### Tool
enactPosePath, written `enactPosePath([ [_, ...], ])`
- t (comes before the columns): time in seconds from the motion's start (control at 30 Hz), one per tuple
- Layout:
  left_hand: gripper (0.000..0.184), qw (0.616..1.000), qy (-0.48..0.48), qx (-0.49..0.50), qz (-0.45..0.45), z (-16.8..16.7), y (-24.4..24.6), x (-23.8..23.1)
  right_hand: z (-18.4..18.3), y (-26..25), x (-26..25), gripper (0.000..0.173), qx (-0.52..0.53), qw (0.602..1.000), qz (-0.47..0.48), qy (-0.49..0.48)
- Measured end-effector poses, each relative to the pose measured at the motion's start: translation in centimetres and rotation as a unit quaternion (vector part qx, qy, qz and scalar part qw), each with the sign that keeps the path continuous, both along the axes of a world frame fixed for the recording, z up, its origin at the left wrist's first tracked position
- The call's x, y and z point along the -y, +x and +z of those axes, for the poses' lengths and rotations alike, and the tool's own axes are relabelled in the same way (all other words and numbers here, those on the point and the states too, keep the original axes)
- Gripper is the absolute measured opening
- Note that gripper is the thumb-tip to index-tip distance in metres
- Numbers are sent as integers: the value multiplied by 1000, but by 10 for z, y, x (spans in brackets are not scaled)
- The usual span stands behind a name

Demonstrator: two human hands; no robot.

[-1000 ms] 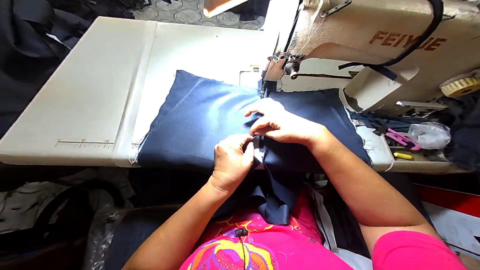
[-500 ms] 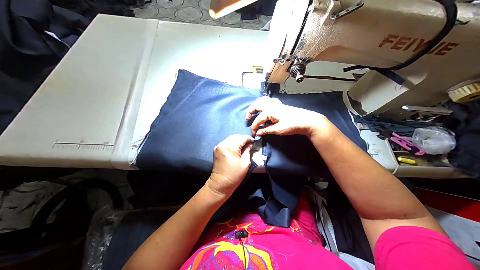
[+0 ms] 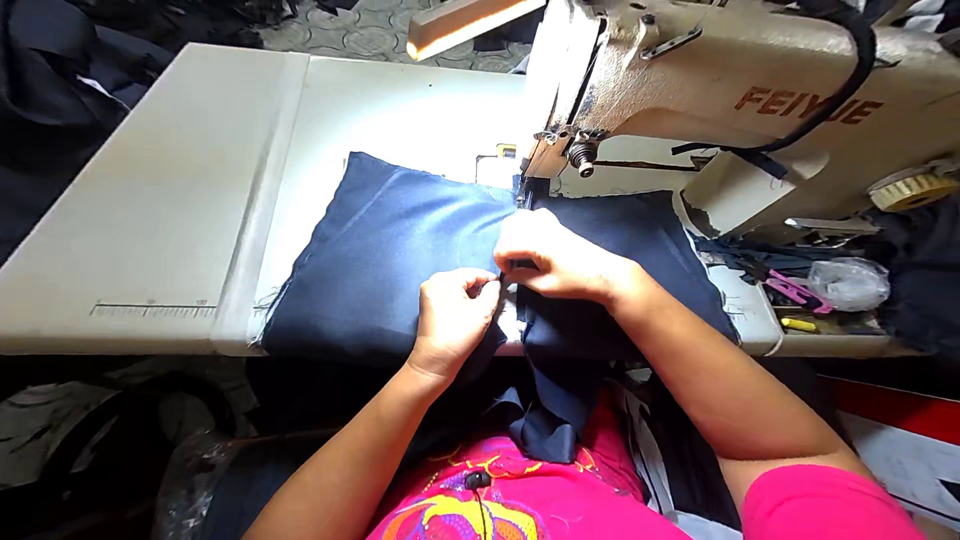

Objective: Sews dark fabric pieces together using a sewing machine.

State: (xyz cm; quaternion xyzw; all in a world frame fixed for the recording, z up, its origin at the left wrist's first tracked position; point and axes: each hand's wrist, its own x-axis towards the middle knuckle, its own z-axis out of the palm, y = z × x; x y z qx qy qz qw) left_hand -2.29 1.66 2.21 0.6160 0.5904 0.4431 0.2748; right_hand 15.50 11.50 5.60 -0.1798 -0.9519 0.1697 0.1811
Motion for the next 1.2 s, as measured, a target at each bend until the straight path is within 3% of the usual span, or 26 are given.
enactPosePath([
  [0.13,11,985,127,-114,-8,-4,7,1,-11,26,39,24,34,986,-50,157],
  [0.3,12,930,228,-288,-19,-7,22,5,-41,51,69,16,-60,978,-131,153],
  [0.5,10,924,227,-299,-68,-11,29,4,-59,52,70,19,-118,978,-136,103],
  [0.67,15,927,179,-298,-137,-14,28,-1,-56,52,60,26,-91,987,-107,79],
  [0.87,31,922,168,-266,-226,-1,-1,-30,-57,51,57,33,-72,990,-104,55],
  [1.03,57,885,115,-342,-295,-19,-20,-55,-60,54,63,36,-58,981,-151,105],
  [1.2,59,883,99,-335,-314,-21,-24,-57,-60,55,59,35,-68,986,-134,70],
])
